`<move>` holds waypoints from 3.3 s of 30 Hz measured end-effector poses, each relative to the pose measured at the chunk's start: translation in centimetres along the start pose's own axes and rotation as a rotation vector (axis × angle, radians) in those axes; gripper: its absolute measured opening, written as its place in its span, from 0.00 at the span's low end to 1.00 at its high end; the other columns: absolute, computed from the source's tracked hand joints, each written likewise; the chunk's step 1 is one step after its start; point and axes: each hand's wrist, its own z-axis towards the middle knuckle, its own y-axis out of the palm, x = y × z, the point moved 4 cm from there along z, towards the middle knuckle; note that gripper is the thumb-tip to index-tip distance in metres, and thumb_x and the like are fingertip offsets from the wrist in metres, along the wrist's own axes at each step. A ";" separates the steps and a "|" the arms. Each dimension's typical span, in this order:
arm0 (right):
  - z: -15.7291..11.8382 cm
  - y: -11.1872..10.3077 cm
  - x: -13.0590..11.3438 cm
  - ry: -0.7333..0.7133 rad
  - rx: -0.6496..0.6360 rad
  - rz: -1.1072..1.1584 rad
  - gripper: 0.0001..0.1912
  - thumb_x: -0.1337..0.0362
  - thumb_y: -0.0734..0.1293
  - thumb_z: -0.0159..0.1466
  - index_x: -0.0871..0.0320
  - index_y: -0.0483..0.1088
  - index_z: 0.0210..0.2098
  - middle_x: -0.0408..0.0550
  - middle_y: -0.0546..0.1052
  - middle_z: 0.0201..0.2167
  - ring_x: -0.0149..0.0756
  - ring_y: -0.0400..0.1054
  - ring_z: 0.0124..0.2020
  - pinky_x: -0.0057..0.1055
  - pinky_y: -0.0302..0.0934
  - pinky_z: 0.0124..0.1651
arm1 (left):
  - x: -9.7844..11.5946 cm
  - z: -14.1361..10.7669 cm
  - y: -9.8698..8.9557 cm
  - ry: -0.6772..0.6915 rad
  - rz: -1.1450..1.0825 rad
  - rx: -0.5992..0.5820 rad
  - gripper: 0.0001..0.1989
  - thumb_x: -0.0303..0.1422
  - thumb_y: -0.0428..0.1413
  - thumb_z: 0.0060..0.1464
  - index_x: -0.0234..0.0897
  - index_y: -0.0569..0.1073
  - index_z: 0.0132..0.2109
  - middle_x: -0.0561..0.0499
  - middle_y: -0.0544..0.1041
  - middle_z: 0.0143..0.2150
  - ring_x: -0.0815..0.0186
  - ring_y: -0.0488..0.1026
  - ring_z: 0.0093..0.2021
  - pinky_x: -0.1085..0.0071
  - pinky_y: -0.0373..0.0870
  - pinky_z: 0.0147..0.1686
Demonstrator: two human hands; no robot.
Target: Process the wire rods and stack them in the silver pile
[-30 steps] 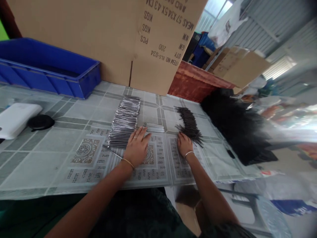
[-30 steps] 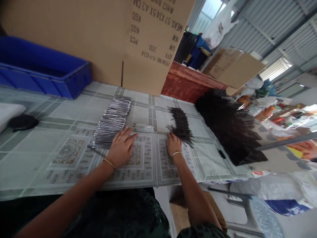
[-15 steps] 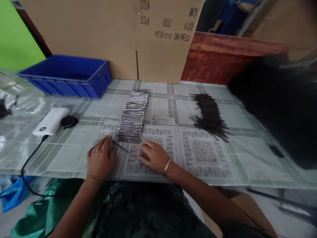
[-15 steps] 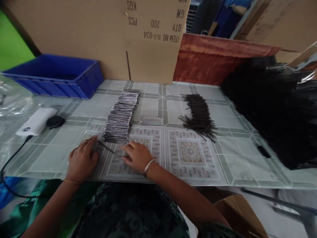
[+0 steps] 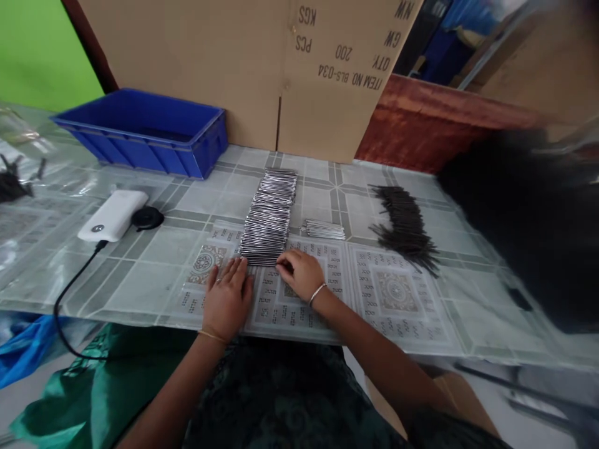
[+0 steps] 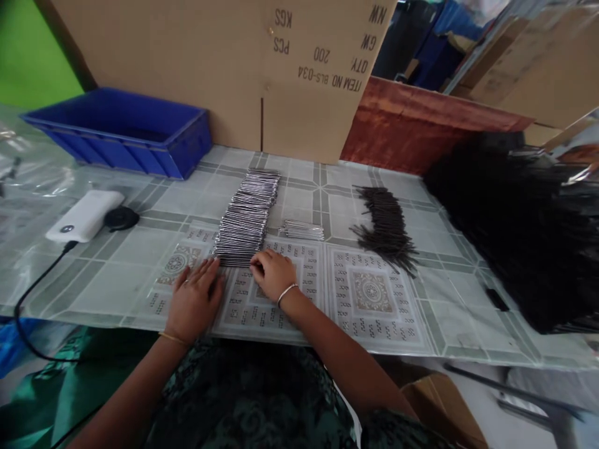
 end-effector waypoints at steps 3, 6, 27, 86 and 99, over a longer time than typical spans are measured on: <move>0.4 0.2 0.2 -0.019 0.006 0.087 0.06 0.69 0.67 0.64 0.56 0.72 0.41 0.45 0.76 0.39 0.33 0.70 0.41 0.30 0.62 0.46 | 0.2 0.5 0.0 -0.009 0.001 -0.026 0.24 0.35 0.43 0.63 0.30 0.67 0.61 0.36 0.73 0.59 0.52 0.68 0.61 0.51 0.58 0.62; 0.1 0.2 0.4 -0.057 0.026 0.127 0.08 0.70 0.67 0.62 0.56 0.72 0.42 0.45 0.76 0.39 0.33 0.71 0.40 0.30 0.63 0.46 | 0.0 1.2 -0.6 -0.066 0.042 -0.034 0.25 0.38 0.44 0.63 0.32 0.67 0.62 0.37 0.74 0.57 0.48 0.71 0.57 0.49 0.62 0.57; -7.1 -10.5 19.8 0.472 0.080 -0.637 0.21 0.67 0.56 0.70 0.56 0.67 0.60 0.53 0.69 0.60 0.45 0.59 0.60 0.41 0.59 0.58 | 14.6 8.3 5.7 0.399 -0.085 -0.154 0.22 0.25 0.45 0.58 0.36 0.72 0.57 0.41 0.68 0.64 0.52 0.63 0.64 0.53 0.59 0.62; -7.9 -6.4 14.7 0.058 0.360 0.343 0.09 0.61 0.66 0.66 0.52 0.76 0.43 0.47 0.78 0.38 0.36 0.72 0.42 0.35 0.66 0.49 | 13.1 5.2 6.7 0.379 -0.012 -0.194 0.15 0.32 0.45 0.65 0.40 0.74 0.51 0.45 0.77 0.47 0.55 0.72 0.47 0.58 0.66 0.45; -7.9 -6.4 14.4 0.073 0.354 0.370 0.09 0.61 0.65 0.66 0.53 0.75 0.43 0.47 0.78 0.40 0.37 0.72 0.44 0.36 0.65 0.50 | 13.3 5.3 6.4 0.363 -0.024 -0.179 0.15 0.33 0.44 0.65 0.40 0.75 0.49 0.44 0.78 0.46 0.55 0.72 0.47 0.58 0.66 0.44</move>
